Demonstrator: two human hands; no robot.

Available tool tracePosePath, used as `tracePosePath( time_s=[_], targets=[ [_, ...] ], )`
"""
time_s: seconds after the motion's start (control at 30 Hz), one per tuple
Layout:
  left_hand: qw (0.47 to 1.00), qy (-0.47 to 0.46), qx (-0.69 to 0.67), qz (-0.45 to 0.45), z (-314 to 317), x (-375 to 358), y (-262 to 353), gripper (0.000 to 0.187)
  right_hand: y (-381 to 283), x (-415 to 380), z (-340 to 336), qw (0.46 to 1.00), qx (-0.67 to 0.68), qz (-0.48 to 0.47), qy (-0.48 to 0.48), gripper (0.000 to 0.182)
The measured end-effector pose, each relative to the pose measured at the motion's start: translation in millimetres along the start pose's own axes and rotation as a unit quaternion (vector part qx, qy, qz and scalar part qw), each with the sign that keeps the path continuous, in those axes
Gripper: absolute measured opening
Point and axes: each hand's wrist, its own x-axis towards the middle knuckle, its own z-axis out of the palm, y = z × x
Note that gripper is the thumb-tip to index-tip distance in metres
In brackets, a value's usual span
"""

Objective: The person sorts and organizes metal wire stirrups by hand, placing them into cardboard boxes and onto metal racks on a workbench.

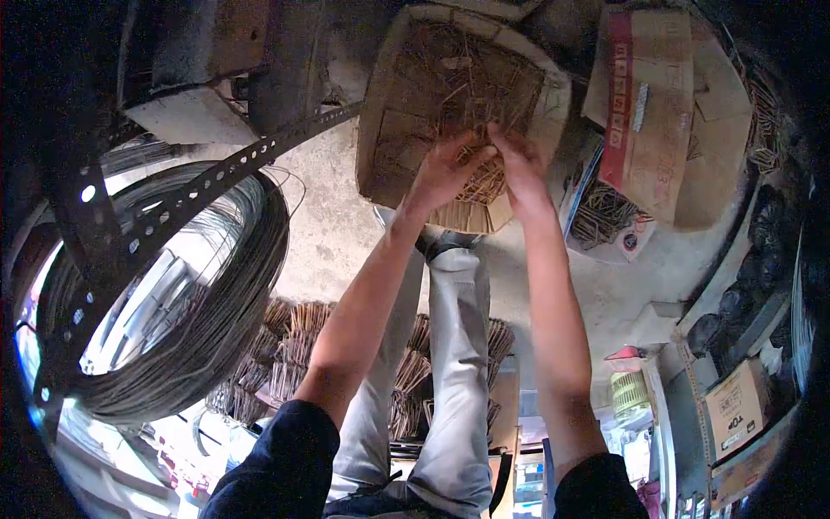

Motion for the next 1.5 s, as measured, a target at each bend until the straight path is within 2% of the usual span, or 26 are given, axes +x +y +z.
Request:
tracePosePath(
  time_s=[0.07, 0.17, 0.23, 0.37, 0.43, 0.47, 0.57, 0.63, 0.67, 0.73, 0.77, 0.83, 0.87, 0.93, 1.0, 1.07, 1.13, 1.17, 1.2, 1.23, 1.27, 1.33, 1.4, 1.43, 1.47, 1.5],
  targets=[
    [1.000, 0.004, -0.019, -0.013, 7, -5, -3, 0.033, -7, -14, 2, 1.000, -0.002, -0.001, 0.027, 0.035],
    [0.999, -0.007, -0.024, 0.022, 11, -10, 9, 0.039, -11, -35, 2, 0.997, -0.055, -0.011, 0.058, 0.030],
    [0.996, -0.029, 0.015, -0.080, 10, -16, 25, 0.040, -12, -49, 3, 0.982, 0.140, 0.007, 0.125, 0.022],
    [0.996, -0.026, 0.060, -0.063, 4, -21, 40, 0.039, -14, -55, -9, 0.978, 0.163, 0.029, 0.131, 0.019],
    [0.993, -0.087, 0.074, -0.036, 1, -25, 42, 0.039, -17, -54, -14, 0.966, 0.206, 0.112, 0.108, 0.025],
    [0.993, -0.087, 0.075, -0.036, 2, -28, 42, 0.039, -15, -53, -17, 0.966, 0.206, 0.112, 0.107, 0.025],
    [0.997, -0.070, 0.009, -0.005, 10, -37, 22, 0.039, -12, -56, -20, 0.964, 0.215, 0.127, 0.089, 0.022],
    [0.994, -0.027, -0.092, -0.060, 14, -43, 1, 0.033, -20, -64, -13, 0.982, 0.141, 0.113, 0.056, 0.022],
    [0.994, -0.027, -0.092, -0.058, 10, -46, 3, 0.033, -24, -70, -9, 0.982, 0.141, 0.111, 0.055, 0.022],
    [0.996, -0.024, -0.059, -0.070, -4, -54, 11, 0.042, -33, -80, -3, 0.991, 0.054, 0.096, 0.080, 0.020],
    [0.996, -0.024, -0.060, -0.066, -3, -52, -8, 0.042, -31, -82, -5, 0.991, 0.054, 0.093, 0.080, 0.020],
    [0.985, 0.097, -0.140, -0.031, 0, -49, -45, 0.046, -16, -84, -14, 0.993, -0.036, 0.057, 0.092, 0.017],
    [0.985, 0.097, -0.141, -0.028, -11, -51, -42, 0.046, -13, -88, -16, 0.994, -0.038, 0.053, 0.092, 0.017],
    [0.990, -0.033, 0.103, -0.094, -36, -56, -31, 0.059, -14, -102, -18, 0.980, -0.179, 0.025, 0.084, 0.016],
    [0.994, -0.008, 0.073, -0.080, -39, -56, -2, 0.065, -29, -124, -12, 0.985, -0.157, 0.037, 0.061, 0.019],
    [0.997, 0.017, 0.045, -0.062, -39, -60, 23, 0.071, -39, -139, -7, 0.981, -0.191, 0.044, 0.000, 0.023],
    [0.966, 0.051, 0.216, -0.135, -34, -69, 35, 0.075, -54, -154, 1, 0.988, -0.146, 0.045, 0.012, 0.024],
    [0.955, 0.015, 0.296, 0.032, -27, -65, -42, 0.074, -63, -161, 4, 0.992, -0.114, 0.049, 0.015, 0.025],
    [0.955, 0.018, 0.294, 0.036, -31, -65, -32, 0.074, -71, -167, 7, 0.995, -0.082, 0.053, 0.019, 0.026],
    [0.982, 0.012, 0.180, -0.064, -34, -66, -13, 0.069, -79, -176, 8, 0.995, -0.085, 0.048, 0.019, 0.026],
    [0.985, 0.003, 0.060, -0.162, -37, -68, 4, 0.065, -86, -185, 9, 0.991, -0.119, 0.043, 0.036, 0.025],
    [0.989, -0.019, 0.091, -0.112, -48, -83, 35, 0.059, -102, -187, 14, 0.987, -0.153, 0.026, 0.047, 0.024],
    [0.990, -0.043, 0.117, -0.071, -52, -108, 35, 0.053, -112, -194, 8, 0.957, -0.287, 0.049, -0.002, 0.022],
    [0.992, -0.049, 0.117, -0.013, -49, -112, 7, 0.047, -112, -196, 5, 0.960, -0.275, 0.027, 0.051, 0.020],
    [0.990, -0.051, 0.120, 0.047, -47, -113, -18, 0.041, -120, -199, 2, 0.959, -0.277, 0.018, 0.054, 0.020],
    [0.996, -0.024, 0.087, 0.018, -45, -122, -35, 0.038, -130, -199, -1, 0.961, -0.272, -0.010, 0.044, 0.020]
  ],
)
